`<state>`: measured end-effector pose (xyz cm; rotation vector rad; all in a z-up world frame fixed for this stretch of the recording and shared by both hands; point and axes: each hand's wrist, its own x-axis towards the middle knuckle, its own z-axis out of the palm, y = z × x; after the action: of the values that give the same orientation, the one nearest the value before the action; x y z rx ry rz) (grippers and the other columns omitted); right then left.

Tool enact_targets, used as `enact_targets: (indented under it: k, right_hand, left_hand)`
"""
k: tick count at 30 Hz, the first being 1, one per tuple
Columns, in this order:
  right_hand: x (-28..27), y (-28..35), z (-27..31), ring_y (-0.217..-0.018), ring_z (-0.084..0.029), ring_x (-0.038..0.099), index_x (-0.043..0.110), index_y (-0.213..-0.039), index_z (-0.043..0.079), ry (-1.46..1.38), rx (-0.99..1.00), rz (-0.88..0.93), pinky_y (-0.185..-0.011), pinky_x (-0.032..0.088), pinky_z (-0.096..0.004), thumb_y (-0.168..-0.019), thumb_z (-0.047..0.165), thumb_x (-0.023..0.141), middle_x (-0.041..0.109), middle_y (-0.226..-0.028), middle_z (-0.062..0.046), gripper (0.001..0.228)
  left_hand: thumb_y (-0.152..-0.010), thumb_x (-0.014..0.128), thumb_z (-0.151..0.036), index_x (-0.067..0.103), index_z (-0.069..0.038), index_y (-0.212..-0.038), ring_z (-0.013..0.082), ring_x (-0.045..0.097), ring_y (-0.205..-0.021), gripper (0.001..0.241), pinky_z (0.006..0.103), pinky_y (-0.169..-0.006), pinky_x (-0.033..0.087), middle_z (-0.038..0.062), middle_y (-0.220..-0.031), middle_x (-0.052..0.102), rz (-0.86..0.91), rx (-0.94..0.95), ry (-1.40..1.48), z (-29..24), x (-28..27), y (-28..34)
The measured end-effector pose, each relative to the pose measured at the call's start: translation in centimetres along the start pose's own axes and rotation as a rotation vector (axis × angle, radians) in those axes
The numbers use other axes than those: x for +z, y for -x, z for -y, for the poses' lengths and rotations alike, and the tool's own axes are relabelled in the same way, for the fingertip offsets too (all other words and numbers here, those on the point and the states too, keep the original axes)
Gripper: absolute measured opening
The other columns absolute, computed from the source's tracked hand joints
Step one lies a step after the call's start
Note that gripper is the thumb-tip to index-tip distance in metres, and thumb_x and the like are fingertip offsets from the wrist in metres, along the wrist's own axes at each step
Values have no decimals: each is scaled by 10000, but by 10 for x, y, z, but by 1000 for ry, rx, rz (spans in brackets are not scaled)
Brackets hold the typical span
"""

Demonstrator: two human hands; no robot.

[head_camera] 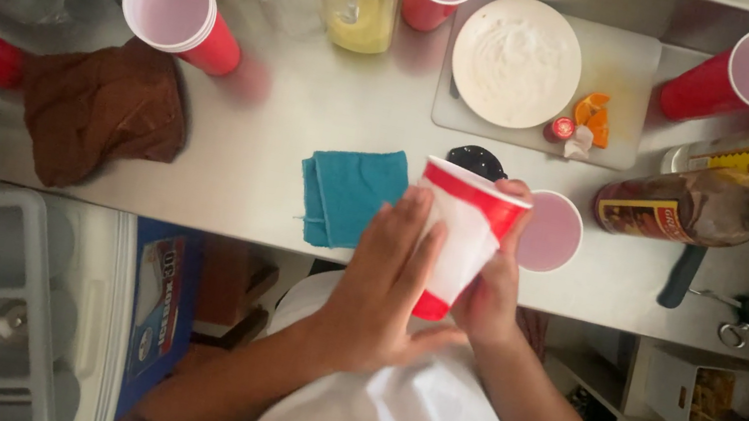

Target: Wipe down plastic cups and bar tools with a white cloth.

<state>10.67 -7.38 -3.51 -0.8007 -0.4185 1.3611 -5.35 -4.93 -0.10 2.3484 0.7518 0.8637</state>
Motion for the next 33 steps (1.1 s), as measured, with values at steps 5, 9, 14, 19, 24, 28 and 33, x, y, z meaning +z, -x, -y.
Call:
enact_targets:
  k: [5,9,14,19,24,28,33]
  right_hand:
    - [-18,6,-11,-1415,-283,478,207,-1580,201,106,-80,141,-1160,458,-432,-986,268,705,420,-1516,-139,778]
    - [-7,4,0,-1415,-316,493,211,-1608,182,-36,-76,60,-1166,446,-470,-975,290,687,430,-1540,-167,799]
    - [10,0,18,-1456,-310,440,148,-1625,254,117,-169,37,-1225,402,-482,-940,213,704,397,-1552,-145,883]
    - [-13,4,12,-1501,-330,448,207,-1634,191,37,-144,48,-1256,415,-490,-937,162,695,413,-1592,-161,852]
    - [-34,11,1,-1393,-317,492,224,-1566,222,-32,-46,48,-1127,460,-493,-887,114,772,451,-1483,-131,880]
    - [-23,14,2,-1428,-266,475,237,-1564,205,132,-45,91,-1169,449,-460,-874,128,794,440,-1516,-98,890]
    - [-4,11,12,-1421,-304,494,123,-1618,259,98,-63,44,-1169,444,-479,-927,273,711,450,-1541,-152,908]
  left_hand:
    - [-779,872,-485,143,46,-1596,524,161,-1575,1217,629,-1264,215,367,-1652,108,13,-51,58,11,-10,-7]
    - [-871,863,-452,239,42,-1608,499,280,-1594,1085,557,-1295,309,343,-1679,210,-43,-36,212,9,-19,-10]
    - [-888,843,-457,440,9,-1535,407,513,-1492,894,498,-1239,404,260,-1621,427,-123,-82,142,11,-6,1]
    - [-932,815,-447,438,17,-1539,379,541,-1484,852,515,-1226,406,260,-1621,447,-119,-79,36,4,3,2]
    - [-803,849,-542,254,74,-1568,484,292,-1549,1149,630,-1233,281,343,-1641,230,36,-5,67,-4,-12,-16]
    - [-726,884,-506,191,99,-1570,521,230,-1548,1249,657,-1214,246,369,-1640,161,130,-37,37,3,-19,-23]
    - [-715,944,-423,208,52,-1591,498,342,-1527,1239,574,-1225,360,344,-1651,207,17,-27,134,4,-9,-19]
